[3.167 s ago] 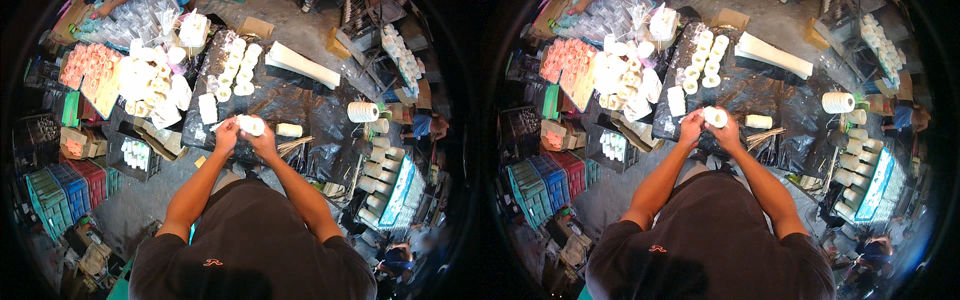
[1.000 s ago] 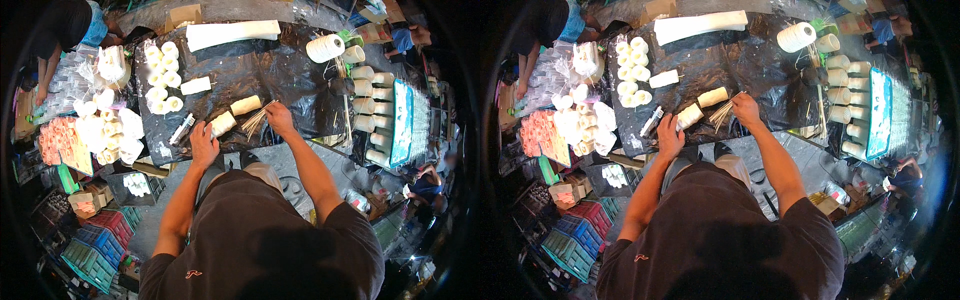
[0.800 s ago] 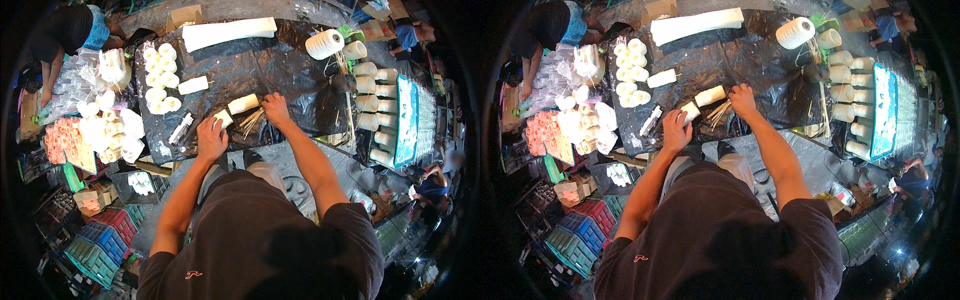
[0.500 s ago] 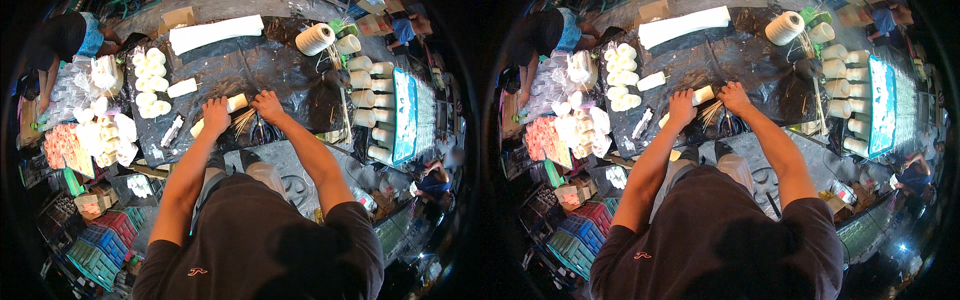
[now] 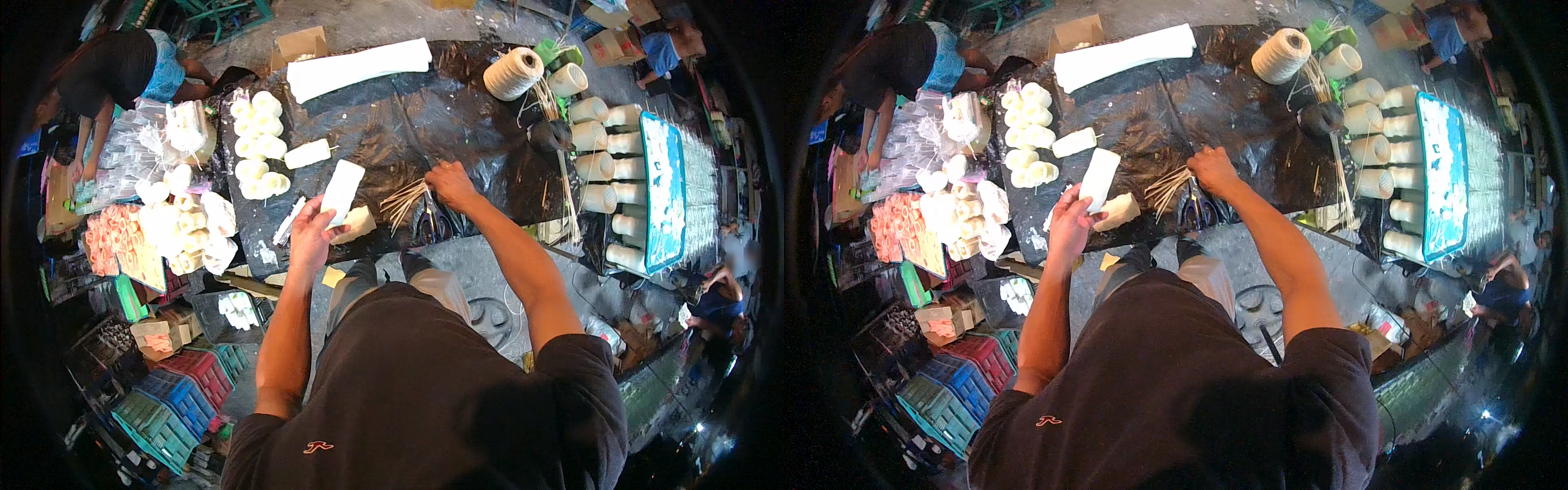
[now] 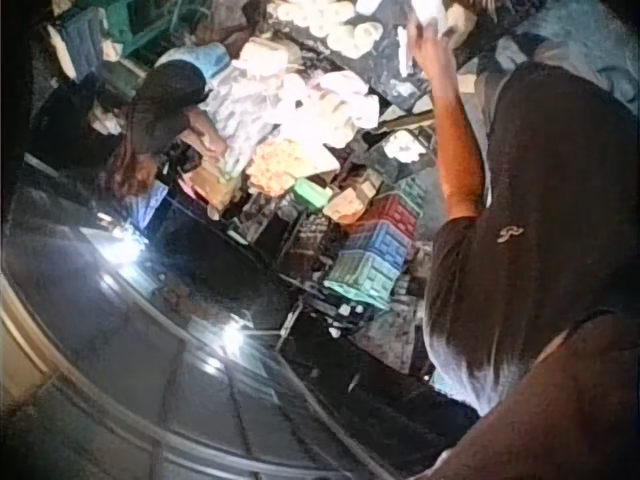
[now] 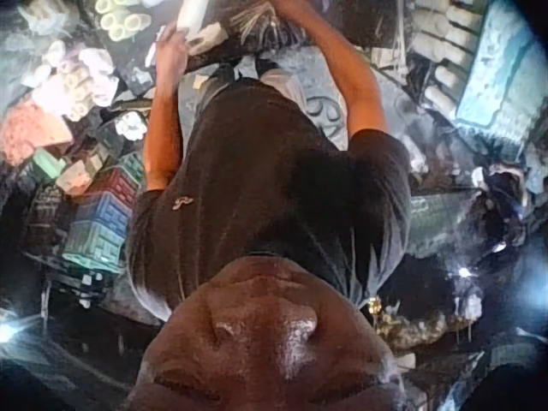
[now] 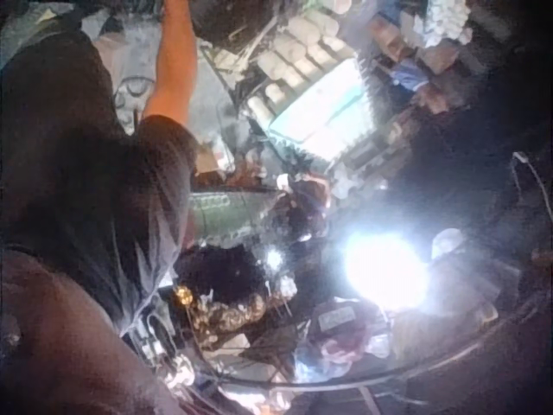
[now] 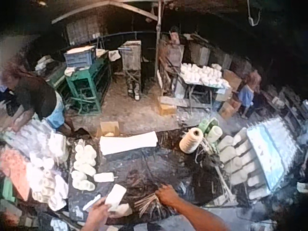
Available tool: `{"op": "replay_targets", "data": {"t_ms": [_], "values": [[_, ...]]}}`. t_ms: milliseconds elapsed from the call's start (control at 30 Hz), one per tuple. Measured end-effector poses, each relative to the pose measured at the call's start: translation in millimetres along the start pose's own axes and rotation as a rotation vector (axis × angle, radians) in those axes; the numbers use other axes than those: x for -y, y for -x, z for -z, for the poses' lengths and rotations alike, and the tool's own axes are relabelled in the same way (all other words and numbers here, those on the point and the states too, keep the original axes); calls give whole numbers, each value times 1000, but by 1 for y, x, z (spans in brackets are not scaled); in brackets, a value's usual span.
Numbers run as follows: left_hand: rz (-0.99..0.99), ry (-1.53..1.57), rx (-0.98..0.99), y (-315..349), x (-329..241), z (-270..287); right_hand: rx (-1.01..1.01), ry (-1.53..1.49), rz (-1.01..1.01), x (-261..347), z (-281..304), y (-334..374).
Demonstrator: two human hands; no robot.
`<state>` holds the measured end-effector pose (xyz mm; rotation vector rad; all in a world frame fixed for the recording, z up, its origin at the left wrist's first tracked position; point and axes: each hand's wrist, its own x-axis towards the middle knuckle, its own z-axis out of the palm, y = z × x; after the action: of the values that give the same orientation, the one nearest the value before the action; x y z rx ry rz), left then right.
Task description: The person inserts wooden sticks into white cylindrical objects and ties them with string, then places the finished units into a tray. The person repeats this process for several cylinders, organizing the completed items in a nearby container.
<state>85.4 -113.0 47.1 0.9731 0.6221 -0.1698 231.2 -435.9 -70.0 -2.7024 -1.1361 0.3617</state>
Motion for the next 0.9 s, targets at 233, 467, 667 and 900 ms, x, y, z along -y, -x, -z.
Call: {"op": "replay_targets", "data": {"t_ms": [233,467,667,900], "values": [[-209,-165,-146,30,13,42,-61,-616,-409,13,23,42],[-490,-208,-57,36,2,27,139,-1135,-750,35,27,81],[-417,385,51,43,-32,-7,-104,-2129,-517,135,96,61],[-302,142,68,38,-67,-44,-128,-2104,-289,189,162,28]]}}
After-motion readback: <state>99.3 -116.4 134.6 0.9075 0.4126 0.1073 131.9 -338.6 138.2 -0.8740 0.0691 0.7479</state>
